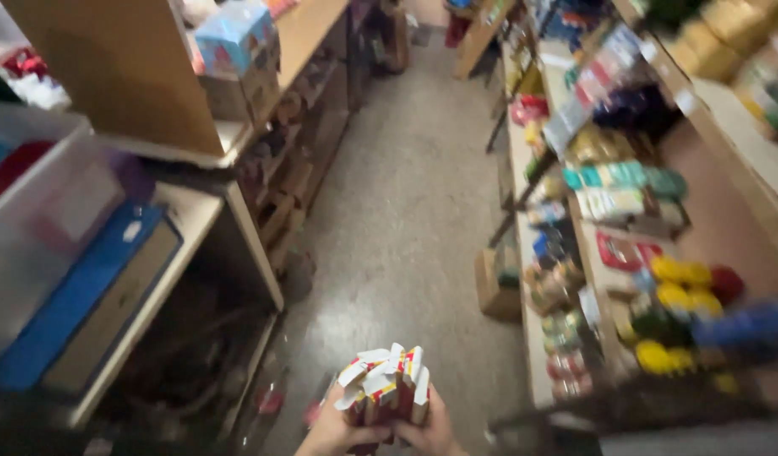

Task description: The person repeatedly picks up stacks of red and yellow packaged snack bars from a white freezer lid and carries them to a wooden table. They arrange the bars into neat rows on the table, repeating this process several times.

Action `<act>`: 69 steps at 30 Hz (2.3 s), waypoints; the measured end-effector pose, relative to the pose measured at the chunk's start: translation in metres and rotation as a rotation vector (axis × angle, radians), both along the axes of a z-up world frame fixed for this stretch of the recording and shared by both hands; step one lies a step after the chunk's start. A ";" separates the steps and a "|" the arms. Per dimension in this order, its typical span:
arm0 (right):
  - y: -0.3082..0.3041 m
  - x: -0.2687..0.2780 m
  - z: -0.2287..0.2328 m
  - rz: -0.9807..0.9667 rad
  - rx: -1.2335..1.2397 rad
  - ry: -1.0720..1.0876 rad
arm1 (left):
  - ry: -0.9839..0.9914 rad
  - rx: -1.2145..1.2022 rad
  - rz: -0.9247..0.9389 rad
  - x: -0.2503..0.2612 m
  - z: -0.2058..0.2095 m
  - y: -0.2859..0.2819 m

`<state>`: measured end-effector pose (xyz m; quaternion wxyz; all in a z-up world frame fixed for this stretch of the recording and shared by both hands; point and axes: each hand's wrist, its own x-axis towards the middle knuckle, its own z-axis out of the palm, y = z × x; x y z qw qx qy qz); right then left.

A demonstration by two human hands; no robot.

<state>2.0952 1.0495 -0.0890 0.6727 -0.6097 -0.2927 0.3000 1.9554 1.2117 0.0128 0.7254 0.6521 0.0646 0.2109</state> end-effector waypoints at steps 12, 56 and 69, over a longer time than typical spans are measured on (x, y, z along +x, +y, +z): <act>0.283 0.288 0.011 -0.179 -0.092 0.122 | -0.036 -0.258 -0.121 0.291 0.032 0.281; 1.317 0.961 0.151 0.779 -0.456 0.092 | 0.162 -0.505 1.703 0.870 -0.018 1.117; 1.355 1.020 0.136 0.882 -0.380 -0.648 | 1.173 0.410 2.080 0.883 -0.012 1.049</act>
